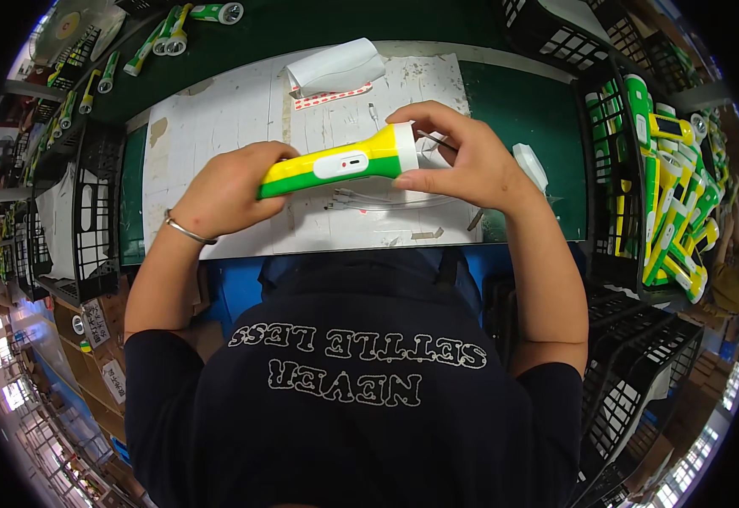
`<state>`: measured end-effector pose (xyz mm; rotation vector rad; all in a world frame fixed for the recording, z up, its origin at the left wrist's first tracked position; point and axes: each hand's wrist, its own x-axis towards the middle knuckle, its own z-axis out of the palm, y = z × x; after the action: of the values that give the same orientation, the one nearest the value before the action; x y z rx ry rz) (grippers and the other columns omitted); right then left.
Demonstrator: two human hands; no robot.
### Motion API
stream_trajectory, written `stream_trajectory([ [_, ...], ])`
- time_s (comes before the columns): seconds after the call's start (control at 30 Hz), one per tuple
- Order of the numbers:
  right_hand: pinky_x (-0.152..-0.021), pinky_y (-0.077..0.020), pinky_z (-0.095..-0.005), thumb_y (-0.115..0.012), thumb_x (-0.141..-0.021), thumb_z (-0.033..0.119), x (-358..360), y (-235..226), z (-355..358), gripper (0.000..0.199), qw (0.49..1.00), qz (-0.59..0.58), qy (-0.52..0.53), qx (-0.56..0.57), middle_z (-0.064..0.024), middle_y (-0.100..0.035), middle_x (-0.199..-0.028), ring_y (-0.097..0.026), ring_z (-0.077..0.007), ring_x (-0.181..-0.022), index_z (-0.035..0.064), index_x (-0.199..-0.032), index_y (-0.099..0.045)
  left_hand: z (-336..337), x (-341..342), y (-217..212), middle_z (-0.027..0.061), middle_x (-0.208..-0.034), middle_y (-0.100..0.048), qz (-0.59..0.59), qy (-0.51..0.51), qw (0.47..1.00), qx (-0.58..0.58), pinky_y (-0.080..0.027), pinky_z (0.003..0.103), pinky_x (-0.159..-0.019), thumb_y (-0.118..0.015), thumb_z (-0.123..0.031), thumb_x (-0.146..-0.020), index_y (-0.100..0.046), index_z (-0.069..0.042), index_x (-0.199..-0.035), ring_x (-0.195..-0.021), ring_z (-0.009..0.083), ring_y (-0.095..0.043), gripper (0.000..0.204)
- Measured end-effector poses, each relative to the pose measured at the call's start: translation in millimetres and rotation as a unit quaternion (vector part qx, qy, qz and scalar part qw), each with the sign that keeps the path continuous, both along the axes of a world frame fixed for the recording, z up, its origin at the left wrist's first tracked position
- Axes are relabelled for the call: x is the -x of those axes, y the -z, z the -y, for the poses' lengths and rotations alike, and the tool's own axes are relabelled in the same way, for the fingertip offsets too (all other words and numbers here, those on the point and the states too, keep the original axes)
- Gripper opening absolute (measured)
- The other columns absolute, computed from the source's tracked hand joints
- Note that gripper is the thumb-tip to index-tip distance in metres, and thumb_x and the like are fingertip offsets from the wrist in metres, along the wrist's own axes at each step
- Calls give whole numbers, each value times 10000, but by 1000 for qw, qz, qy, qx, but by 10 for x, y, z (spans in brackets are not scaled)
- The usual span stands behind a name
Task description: Testing and inspecting handheld flashlights for functionality and organizing them at a factory workbench.
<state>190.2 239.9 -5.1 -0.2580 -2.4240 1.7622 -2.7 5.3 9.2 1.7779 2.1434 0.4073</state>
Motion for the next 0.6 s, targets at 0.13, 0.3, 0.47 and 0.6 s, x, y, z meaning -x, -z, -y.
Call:
stream_trajectory([
  [0.13, -731, -389, -220, -837, -651, 194, 51, -34, 18, 617, 999, 26, -19, 28, -31, -573, -1124, -461, -88, -939, 107, -1207, -582, 109, 51, 0, 131, -973, -642, 25, -6, 999, 23, -511, 400, -752, -664, -211, -762, -575, -70, -1081, -856, 323, -628, 360],
  [0.3, -547, -305, -164, -805, -672, 187, 298, 180, 165, 586, 998, 24, -52, 9, -2, -567, -1076, -345, -22, -615, 111, -1204, -571, -85, -57, 288, 184, -1031, -632, 235, -24, 972, -2, -497, 391, -807, -678, -246, -766, -525, -28, -1172, -913, 346, -625, 486],
  [0.47, -724, -517, -388, -687, -787, 429, 509, 550, 168, 432, 908, 134, 167, -359, -99, -626, -1012, -646, -284, -824, 102, -1057, -603, -204, -72, 576, 227, -1107, -585, 359, -143, 921, -41, -471, 366, -876, -698, -265, -759, -419, 13, -1284, -1006, 315, -600, 657],
  [0.6, -690, -517, -414, -582, -878, 336, 684, 819, 221, 263, 891, 112, 162, -409, -91, -622, -882, -645, -301, -802, 83, -946, -609, -267, -127, 723, 210, -1125, -578, 366, -184, 907, -96, -464, 361, -897, -711, -268, -761, -404, 18, -1304, -1027, 288, -592, 686],
])
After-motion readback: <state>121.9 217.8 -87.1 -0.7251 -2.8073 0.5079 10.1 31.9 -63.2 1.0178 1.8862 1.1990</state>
